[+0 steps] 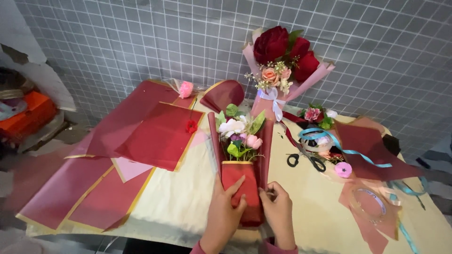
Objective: Finalizing a flower bouquet by wrapping it in decorative paper and securing it with tape
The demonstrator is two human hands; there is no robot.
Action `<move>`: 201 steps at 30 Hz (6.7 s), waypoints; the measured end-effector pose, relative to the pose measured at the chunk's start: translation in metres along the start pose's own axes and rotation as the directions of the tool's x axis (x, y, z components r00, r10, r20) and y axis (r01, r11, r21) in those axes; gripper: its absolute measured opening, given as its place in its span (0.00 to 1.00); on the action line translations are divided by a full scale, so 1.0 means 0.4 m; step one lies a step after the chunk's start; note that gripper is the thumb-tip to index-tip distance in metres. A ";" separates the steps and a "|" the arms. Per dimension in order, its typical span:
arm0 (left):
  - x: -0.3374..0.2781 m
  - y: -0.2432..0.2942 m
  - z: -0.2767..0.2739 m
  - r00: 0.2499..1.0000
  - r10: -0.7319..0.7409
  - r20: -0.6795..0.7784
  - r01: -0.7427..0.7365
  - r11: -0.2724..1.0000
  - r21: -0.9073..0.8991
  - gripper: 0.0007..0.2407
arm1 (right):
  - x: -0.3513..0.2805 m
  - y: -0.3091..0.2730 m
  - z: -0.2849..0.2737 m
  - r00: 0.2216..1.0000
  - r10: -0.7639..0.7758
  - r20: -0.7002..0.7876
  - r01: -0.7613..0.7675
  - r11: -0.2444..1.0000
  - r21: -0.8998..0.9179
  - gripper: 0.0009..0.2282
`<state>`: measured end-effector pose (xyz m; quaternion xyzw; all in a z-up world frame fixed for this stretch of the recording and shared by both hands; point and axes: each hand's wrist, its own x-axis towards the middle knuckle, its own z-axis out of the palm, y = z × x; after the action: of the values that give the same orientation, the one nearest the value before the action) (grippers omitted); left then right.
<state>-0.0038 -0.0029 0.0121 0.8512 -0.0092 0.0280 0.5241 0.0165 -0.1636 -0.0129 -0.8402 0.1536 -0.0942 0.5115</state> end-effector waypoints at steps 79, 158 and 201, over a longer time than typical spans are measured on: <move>0.506 -0.109 0.108 0.962 0.241 -0.127 -0.270 0.776 -0.571 0.17 | 0.317 -0.154 0.130 0.992 -0.123 -0.027 0.124 0.903 0.412 0.24; 0.310 0.031 0.096 0.936 0.331 0.118 -0.294 0.922 -0.251 0.28 | 0.281 -0.195 0.119 0.981 -0.017 -0.193 0.048 0.986 0.157 0.40; 0.323 0.010 0.085 0.812 0.549 0.198 -0.476 0.819 -0.320 0.42 | 0.279 -0.240 0.051 0.990 0.036 -0.136 0.016 0.932 0.362 0.34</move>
<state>0.1263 -0.0333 0.0079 0.7369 -0.3178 0.0470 0.5948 0.1430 -0.1451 0.0632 -0.7219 0.1734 -0.1772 0.6461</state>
